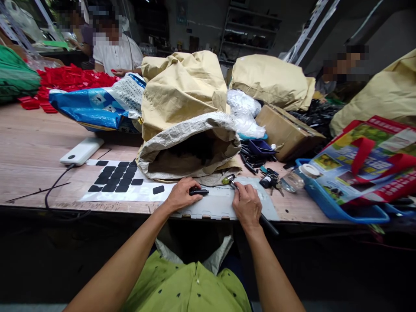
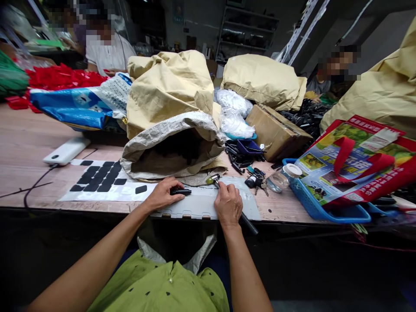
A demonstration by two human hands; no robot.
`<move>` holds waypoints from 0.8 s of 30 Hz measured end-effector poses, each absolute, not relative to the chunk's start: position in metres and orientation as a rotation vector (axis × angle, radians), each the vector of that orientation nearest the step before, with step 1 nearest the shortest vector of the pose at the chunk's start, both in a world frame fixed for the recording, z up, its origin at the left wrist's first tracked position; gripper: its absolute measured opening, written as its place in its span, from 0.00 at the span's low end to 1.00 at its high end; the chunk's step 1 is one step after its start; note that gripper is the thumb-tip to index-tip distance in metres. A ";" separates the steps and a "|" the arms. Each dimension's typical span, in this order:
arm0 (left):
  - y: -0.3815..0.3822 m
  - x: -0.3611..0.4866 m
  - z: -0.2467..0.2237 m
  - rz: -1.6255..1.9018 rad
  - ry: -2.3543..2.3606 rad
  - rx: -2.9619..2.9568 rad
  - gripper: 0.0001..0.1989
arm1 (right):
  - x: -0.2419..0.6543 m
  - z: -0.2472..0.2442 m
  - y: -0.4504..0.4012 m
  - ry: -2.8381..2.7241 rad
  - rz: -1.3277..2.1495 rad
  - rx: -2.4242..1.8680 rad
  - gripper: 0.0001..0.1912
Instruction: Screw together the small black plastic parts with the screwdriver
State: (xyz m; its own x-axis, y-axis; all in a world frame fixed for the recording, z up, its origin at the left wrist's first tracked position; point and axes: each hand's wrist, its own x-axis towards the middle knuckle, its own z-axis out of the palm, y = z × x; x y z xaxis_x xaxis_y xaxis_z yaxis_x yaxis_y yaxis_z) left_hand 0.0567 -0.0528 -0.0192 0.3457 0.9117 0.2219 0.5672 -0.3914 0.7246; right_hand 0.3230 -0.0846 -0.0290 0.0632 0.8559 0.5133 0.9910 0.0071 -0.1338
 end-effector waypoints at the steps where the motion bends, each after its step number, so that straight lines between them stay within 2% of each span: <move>1: -0.053 0.057 -0.020 0.836 1.288 2.082 0.12 | 0.322 -0.029 -0.086 -1.830 -0.402 -1.900 0.16; 14: -0.052 0.054 -0.026 0.832 1.232 2.157 0.10 | 0.322 -0.027 -0.087 -1.818 -0.359 -1.936 0.16; 20: -0.053 0.052 -0.022 0.823 1.174 2.200 0.22 | 0.321 -0.027 -0.088 -1.810 -0.348 -1.943 0.16; 24: -0.055 0.052 -0.019 0.790 1.188 2.236 0.24 | 0.322 -0.028 -0.088 -1.811 -0.350 -1.939 0.16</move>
State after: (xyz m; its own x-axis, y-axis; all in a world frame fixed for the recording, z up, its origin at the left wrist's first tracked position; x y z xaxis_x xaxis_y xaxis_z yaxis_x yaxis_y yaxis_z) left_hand 0.0520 -0.0554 -0.0189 0.4555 0.8508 0.2621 0.5710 -0.5051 0.6472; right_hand 0.3217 -0.0884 -0.0277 0.1007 0.8696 0.4833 0.9871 -0.0266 -0.1579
